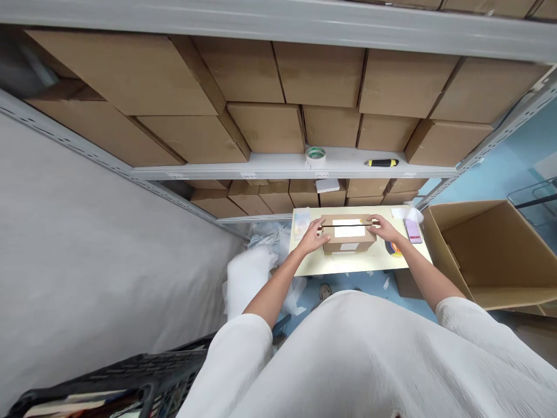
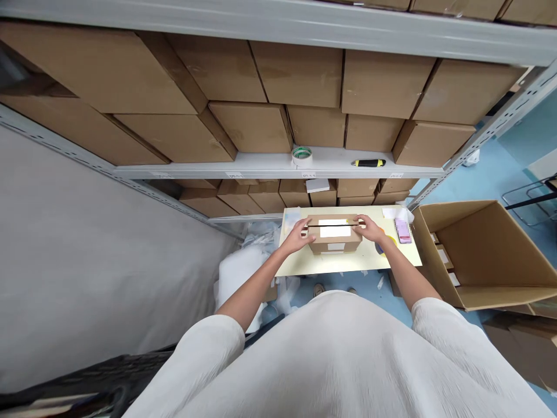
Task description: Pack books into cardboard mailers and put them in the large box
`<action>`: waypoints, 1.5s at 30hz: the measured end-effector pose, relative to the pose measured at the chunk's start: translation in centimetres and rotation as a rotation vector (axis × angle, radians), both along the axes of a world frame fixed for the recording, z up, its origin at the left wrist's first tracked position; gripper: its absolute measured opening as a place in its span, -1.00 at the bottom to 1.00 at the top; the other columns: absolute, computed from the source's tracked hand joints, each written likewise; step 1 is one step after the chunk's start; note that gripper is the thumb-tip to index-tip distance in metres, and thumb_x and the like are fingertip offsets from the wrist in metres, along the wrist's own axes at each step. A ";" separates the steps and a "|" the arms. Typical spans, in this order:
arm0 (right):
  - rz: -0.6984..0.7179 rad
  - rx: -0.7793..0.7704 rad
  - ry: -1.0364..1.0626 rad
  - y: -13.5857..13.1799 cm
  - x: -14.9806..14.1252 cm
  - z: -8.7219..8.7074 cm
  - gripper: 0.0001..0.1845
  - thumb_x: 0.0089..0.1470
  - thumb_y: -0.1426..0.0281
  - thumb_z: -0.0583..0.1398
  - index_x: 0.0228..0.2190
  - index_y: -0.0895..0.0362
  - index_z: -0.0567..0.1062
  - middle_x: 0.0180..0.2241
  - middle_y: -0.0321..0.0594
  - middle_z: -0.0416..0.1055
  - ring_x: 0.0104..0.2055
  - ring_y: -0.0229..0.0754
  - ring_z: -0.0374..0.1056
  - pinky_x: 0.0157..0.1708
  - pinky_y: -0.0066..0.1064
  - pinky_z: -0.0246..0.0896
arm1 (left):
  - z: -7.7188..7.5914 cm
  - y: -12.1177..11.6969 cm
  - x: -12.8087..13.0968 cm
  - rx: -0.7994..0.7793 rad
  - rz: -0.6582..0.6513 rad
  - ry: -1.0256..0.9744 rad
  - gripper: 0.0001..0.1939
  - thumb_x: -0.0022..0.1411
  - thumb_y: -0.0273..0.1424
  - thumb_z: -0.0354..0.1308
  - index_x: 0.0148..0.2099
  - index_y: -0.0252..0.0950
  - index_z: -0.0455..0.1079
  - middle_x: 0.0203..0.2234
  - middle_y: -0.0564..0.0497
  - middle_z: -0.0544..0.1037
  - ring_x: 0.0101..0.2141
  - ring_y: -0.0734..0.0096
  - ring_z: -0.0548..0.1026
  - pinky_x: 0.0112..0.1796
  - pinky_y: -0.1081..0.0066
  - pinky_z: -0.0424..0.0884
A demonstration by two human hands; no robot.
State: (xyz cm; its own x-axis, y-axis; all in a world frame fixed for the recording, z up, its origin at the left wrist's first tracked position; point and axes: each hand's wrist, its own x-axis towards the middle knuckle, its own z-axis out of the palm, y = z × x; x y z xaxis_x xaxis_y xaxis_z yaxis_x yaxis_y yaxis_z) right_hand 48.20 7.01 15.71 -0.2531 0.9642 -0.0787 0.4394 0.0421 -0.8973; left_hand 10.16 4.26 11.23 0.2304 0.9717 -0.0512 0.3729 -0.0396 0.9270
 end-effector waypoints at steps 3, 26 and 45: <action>-0.013 -0.034 -0.005 -0.2 -0.2 -1.2 -0.49 0.07 -0.04 0.38 -0.06 -0.03 0.49 0.15 -0.13 0.48 0.19 0.06 0.43 0.33 0.10 0.32 | -0.8 0.3 0.4 0.036 -0.002 0.046 -0.25 0.20 -0.23 0.45 0.41 -0.12 0.43 0.40 -0.22 0.32 0.31 -0.04 0.42 0.26 0.06 0.48; -0.160 -0.140 -0.089 -0.1 -0.7 -7.2 -0.21 0.09 0.22 0.28 0.36 -0.05 0.41 0.37 -0.11 0.40 0.30 0.13 0.39 0.41 0.13 0.24 | -5.6 1.6 3.0 -0.113 0.007 0.087 -0.25 0.33 -0.39 0.29 0.53 -0.14 0.30 0.56 -0.17 0.20 0.56 -0.07 0.10 0.48 -0.01 0.17; -0.176 -0.078 -0.126 0.5 -2.2 -8.2 -0.24 0.27 0.23 0.19 0.45 0.05 0.31 0.45 -0.01 0.31 0.44 0.14 0.29 0.41 0.10 0.28 | -3.3 0.1 8.0 0.213 -0.073 0.567 -0.38 0.45 -0.39 0.14 0.50 -0.20 0.31 0.61 -0.24 0.04 0.58 -0.24 -0.04 0.49 -0.32 -0.08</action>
State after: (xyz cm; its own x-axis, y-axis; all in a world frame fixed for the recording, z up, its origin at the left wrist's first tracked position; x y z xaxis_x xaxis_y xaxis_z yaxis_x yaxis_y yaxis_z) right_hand 46.01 7.54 7.47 -0.0652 0.9824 -0.1751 0.5428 -0.1124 -0.8323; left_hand 18.15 4.40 7.95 0.2909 0.9567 0.0082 0.7952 -0.2465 0.5539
